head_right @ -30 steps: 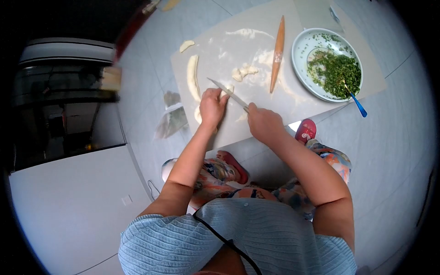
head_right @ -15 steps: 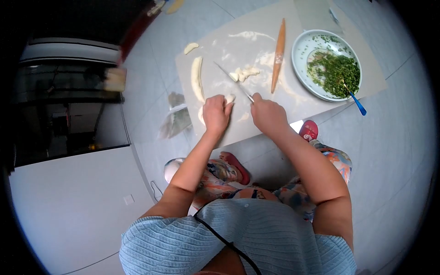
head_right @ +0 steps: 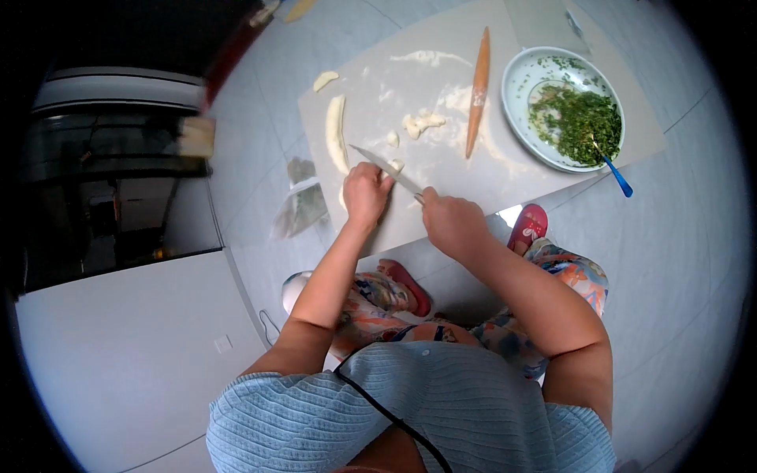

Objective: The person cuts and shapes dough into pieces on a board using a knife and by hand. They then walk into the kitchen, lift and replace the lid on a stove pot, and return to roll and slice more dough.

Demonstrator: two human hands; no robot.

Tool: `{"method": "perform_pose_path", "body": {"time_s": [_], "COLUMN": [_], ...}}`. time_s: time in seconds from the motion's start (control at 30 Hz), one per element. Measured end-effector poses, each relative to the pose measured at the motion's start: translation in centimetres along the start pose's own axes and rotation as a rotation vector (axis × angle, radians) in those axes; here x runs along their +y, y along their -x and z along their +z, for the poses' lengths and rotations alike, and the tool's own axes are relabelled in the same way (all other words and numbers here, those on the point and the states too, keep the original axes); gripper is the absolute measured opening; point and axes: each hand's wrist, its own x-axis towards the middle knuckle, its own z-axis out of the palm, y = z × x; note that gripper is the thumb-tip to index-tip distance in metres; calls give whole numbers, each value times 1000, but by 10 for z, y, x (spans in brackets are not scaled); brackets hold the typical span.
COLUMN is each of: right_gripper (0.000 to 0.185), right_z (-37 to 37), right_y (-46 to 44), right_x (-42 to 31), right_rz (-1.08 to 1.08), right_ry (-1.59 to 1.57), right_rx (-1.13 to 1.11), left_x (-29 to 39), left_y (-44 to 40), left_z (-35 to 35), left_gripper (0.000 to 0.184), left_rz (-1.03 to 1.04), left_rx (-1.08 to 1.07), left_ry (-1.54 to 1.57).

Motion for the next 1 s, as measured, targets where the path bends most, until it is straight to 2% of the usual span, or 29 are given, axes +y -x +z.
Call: {"method": "perform_pose_path", "body": {"time_s": [0.07, 0.13, 0.43, 0.47, 0.6, 0.67, 0.77, 1.0], "right_gripper": [17, 12, 13, 13, 15, 16, 17, 18], "right_z": [4, 11, 28, 27, 11, 4, -5, 2], "right_y": [0, 0, -10, -10, -14, -15, -14, 3], "right_x": [0, 0, 0, 2, 4, 5, 3, -7], "right_rz": [5, -35, 41, 38, 59, 96, 78, -13], "right_ry": [-1, -18, 45, 42, 10, 11, -14, -46], "right_rx": [-6, 108, 51, 52, 112, 132, 184, 19], "left_x": [-2, -3, -22, -26, -22, -15, 0, 7], "left_y": [0, -1, 2, 4, 2, 3, 3, 11], "left_z": [4, 7, -15, -16, -10, -3, -5, -8], "left_gripper": [25, 25, 26, 26, 28, 33, 36, 26], "left_rz": [37, 39, 75, 72, 32, 2, 72, 64], "left_rx": [34, 34, -78, -132, -129, 28, 58, 90], "left_ry": [-4, -14, -49, -46, -43, -48, -26, 28]}}
